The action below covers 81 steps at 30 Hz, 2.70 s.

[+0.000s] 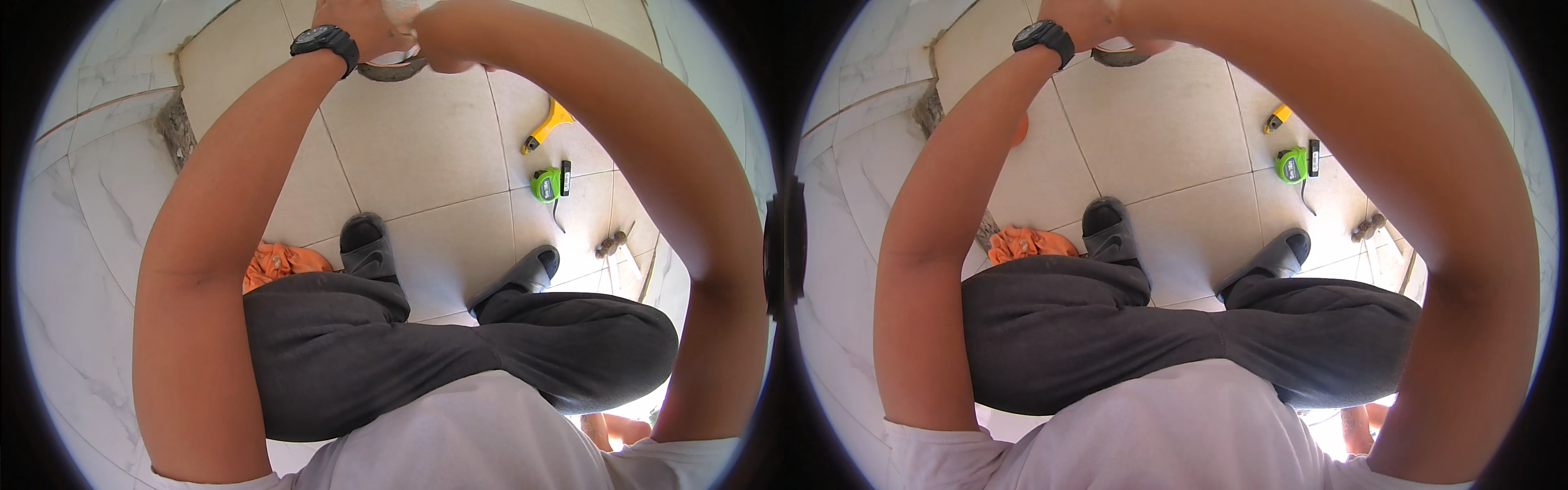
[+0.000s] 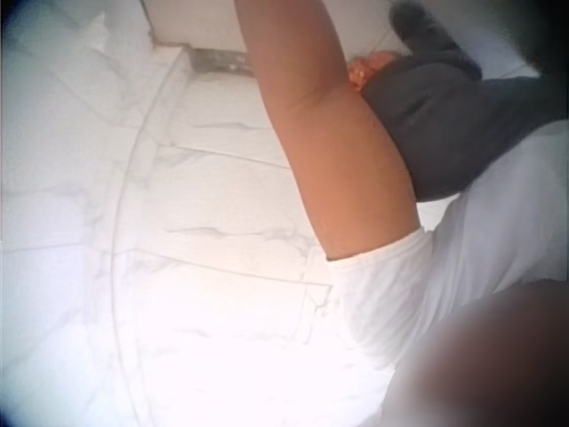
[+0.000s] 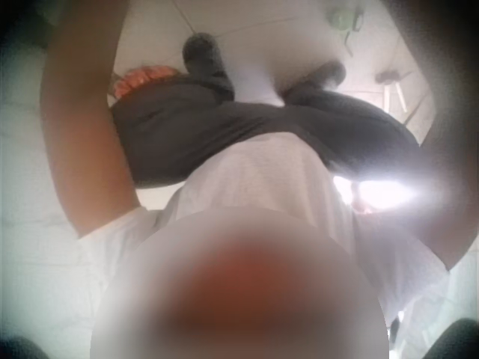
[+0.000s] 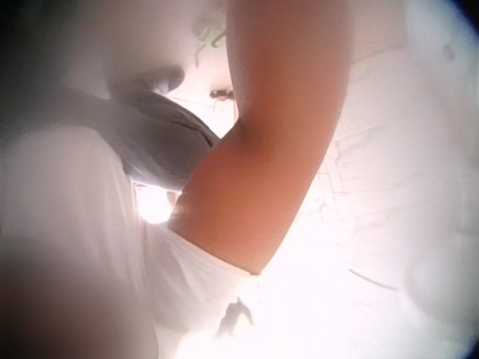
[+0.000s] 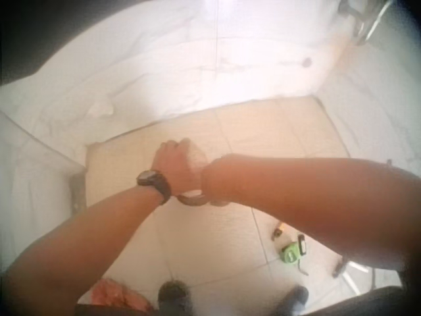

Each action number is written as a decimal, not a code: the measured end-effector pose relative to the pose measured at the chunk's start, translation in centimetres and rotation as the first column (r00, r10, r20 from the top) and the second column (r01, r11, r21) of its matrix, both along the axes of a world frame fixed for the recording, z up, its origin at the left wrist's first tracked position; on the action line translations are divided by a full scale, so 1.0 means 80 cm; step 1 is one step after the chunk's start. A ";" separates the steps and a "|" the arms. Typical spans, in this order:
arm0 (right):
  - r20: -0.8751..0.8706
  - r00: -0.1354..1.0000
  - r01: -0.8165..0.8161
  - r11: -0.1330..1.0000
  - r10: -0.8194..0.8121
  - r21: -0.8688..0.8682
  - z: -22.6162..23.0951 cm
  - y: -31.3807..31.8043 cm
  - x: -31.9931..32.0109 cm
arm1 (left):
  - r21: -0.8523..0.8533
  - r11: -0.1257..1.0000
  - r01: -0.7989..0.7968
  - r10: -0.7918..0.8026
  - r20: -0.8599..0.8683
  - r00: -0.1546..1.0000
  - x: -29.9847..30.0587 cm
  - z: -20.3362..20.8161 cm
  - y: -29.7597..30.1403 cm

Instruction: The person uses a blowtorch to heat a copper pipe fitting, then inserts a white PVC pipe into the heated fitting. They use a hammer to tap the pipe into place and a tape measure to measure the assembly.

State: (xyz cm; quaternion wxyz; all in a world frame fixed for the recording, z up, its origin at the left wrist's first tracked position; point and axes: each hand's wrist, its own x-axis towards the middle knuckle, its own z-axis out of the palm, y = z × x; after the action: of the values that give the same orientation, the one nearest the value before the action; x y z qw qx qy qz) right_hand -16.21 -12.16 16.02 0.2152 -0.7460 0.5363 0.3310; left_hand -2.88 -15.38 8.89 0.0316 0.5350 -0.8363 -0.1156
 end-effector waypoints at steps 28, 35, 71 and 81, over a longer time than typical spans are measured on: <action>0.174 0.956 0.207 0.964 -0.235 0.165 0.011 0.026 -0.032 | -0.054 0.997 0.052 -0.053 -0.008 0.999 -0.007 0.003 0.013; 0.067 0.943 0.310 0.932 -0.327 0.187 0.008 0.015 -0.021 | 0.021 1.000 0.003 -0.006 0.118 0.993 -0.012 0.012 0.015; 0.451 0.556 0.826 0.523 -0.698 -0.210 -0.166 0.115 -0.263 | -0.040 0.994 0.104 -0.099 0.116 0.988 -0.001 -0.011 0.017; 0.739 0.520 0.746 0.649 -0.428 -0.150 -0.087 0.012 -0.039 | 0.319 0.928 0.194 -0.092 -0.308 0.947 0.058 -0.010 -0.010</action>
State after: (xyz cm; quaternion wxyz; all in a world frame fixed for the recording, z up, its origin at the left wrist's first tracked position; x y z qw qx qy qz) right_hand -19.35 -11.22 9.03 0.3079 -0.6034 0.7139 -0.1774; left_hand 1.78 -16.20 8.05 0.0498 0.4466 -0.8266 -0.3389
